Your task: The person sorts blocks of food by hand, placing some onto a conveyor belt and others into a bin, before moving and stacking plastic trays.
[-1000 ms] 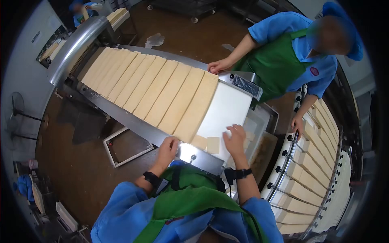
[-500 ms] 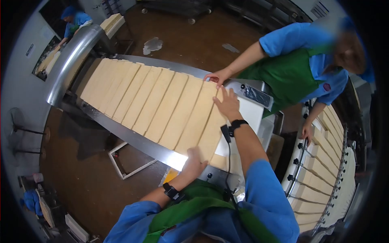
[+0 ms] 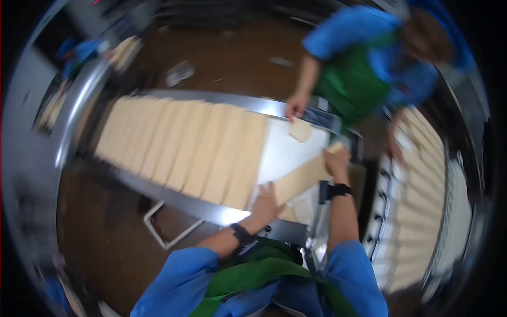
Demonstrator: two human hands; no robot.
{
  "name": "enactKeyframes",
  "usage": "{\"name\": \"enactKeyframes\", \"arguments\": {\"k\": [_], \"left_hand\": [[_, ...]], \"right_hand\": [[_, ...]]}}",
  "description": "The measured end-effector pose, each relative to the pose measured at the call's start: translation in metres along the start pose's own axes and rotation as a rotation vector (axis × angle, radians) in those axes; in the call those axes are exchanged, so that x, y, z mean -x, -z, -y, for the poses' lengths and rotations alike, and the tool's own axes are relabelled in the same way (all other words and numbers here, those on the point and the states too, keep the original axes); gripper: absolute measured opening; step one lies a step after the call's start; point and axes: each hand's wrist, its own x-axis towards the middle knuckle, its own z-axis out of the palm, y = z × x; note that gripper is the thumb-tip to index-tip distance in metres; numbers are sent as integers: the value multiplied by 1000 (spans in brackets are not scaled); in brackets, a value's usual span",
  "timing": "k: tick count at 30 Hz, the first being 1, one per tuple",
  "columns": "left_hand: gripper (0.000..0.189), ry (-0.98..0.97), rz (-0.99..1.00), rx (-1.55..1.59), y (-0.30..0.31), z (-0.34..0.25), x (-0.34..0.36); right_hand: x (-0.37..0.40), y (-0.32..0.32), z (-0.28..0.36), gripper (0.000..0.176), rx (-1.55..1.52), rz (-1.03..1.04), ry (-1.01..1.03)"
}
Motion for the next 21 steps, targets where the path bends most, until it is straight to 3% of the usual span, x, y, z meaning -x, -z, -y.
{"name": "enactKeyframes", "arguments": {"k": [2,3,6,7,10,13,15,17,21], "left_hand": [[78,-271,-199,-118,-15,5,-9],[74,-145,-77,0,7,-24,-2],[73,-478,-221,37,-19,-51,2],[73,-584,-177,58,-22,-66,6],[67,-980,-92,67,-45,-123,32],[61,-1430,-37,46,-71,-159,61],[60,-1736,13,105,-91,-175,80],[53,-1962,306,112,-108,-184,92],[45,-2201,878,-85,-131,-215,136]], "right_hand": [[15,11,-33,81,-186,-88,-130],[25,9,-56,84,-361,-233,-168],[82,76,-108,79,-496,-455,-304],[101,97,-142,78,-485,-543,-354],[160,154,-222,73,-539,-751,-529],[220,192,-322,71,-509,-781,-828],[265,217,-360,62,-544,-791,-913],[299,218,-404,63,-699,-711,-837],[329,221,-454,65,-372,-390,-856]]}}
